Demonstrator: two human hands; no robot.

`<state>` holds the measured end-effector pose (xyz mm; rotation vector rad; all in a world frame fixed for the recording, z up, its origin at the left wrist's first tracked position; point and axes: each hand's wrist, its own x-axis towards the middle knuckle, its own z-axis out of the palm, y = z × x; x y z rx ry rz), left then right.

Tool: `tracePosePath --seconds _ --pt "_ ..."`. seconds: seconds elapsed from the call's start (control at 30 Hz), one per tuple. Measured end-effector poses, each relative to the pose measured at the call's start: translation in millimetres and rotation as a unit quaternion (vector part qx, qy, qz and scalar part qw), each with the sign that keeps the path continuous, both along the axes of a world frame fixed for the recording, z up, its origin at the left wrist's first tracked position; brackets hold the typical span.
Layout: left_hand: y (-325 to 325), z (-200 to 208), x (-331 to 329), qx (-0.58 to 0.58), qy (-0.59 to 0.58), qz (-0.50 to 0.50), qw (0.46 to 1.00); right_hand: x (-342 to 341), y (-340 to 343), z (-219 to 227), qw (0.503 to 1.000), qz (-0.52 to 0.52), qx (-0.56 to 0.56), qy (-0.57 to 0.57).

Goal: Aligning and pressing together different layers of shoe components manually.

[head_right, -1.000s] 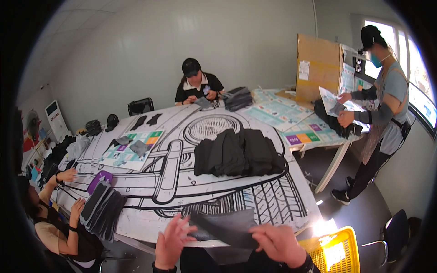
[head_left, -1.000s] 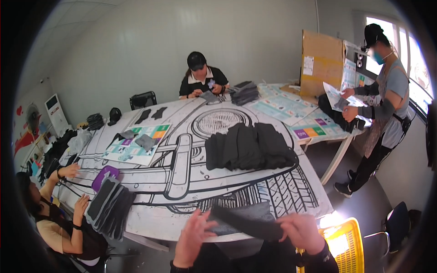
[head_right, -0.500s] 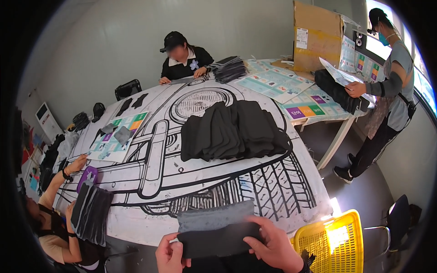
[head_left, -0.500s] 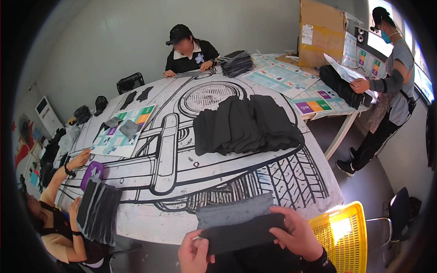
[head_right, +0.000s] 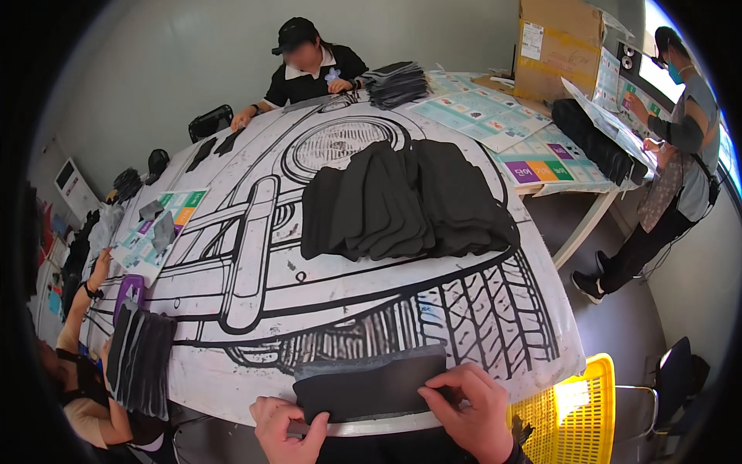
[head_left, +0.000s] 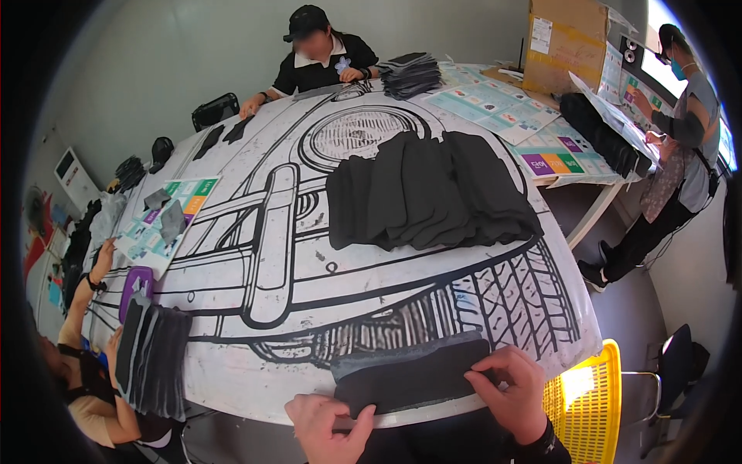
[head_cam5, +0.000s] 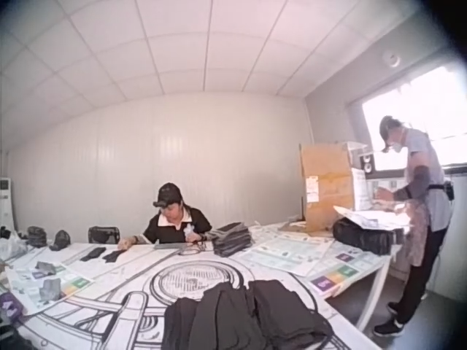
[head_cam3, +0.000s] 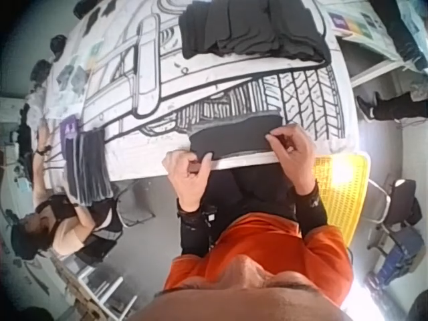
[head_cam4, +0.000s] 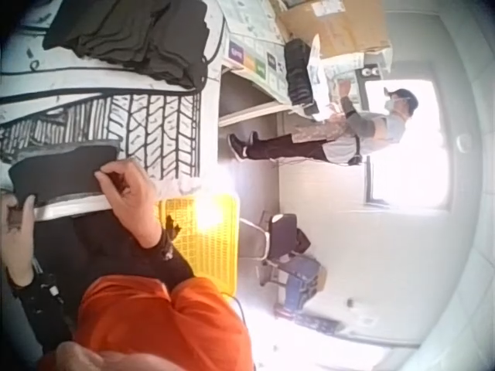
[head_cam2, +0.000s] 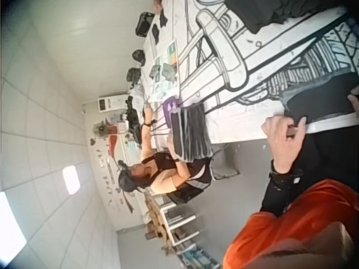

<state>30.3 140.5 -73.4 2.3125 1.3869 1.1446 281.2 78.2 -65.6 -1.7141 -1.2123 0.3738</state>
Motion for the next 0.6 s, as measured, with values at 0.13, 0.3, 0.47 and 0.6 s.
tracePosePath --seconds 0.13,0.3,0.47,0.6 --pt "4 -9 -6 -0.009 -0.013 0.006 1.0 8 4 -4 0.999 0.038 -0.01 -0.001" --pt "10 -14 -2 -0.011 0.014 0.018 1.0 9 14 -7 0.996 0.056 0.034 -0.066" --pt "11 -10 2 -0.009 0.021 0.044 0.999 3 19 -7 0.996 0.03 0.004 -0.085" --pt "11 -11 2 -0.006 0.037 0.052 0.998 2 21 -6 0.994 0.03 0.006 -0.101"
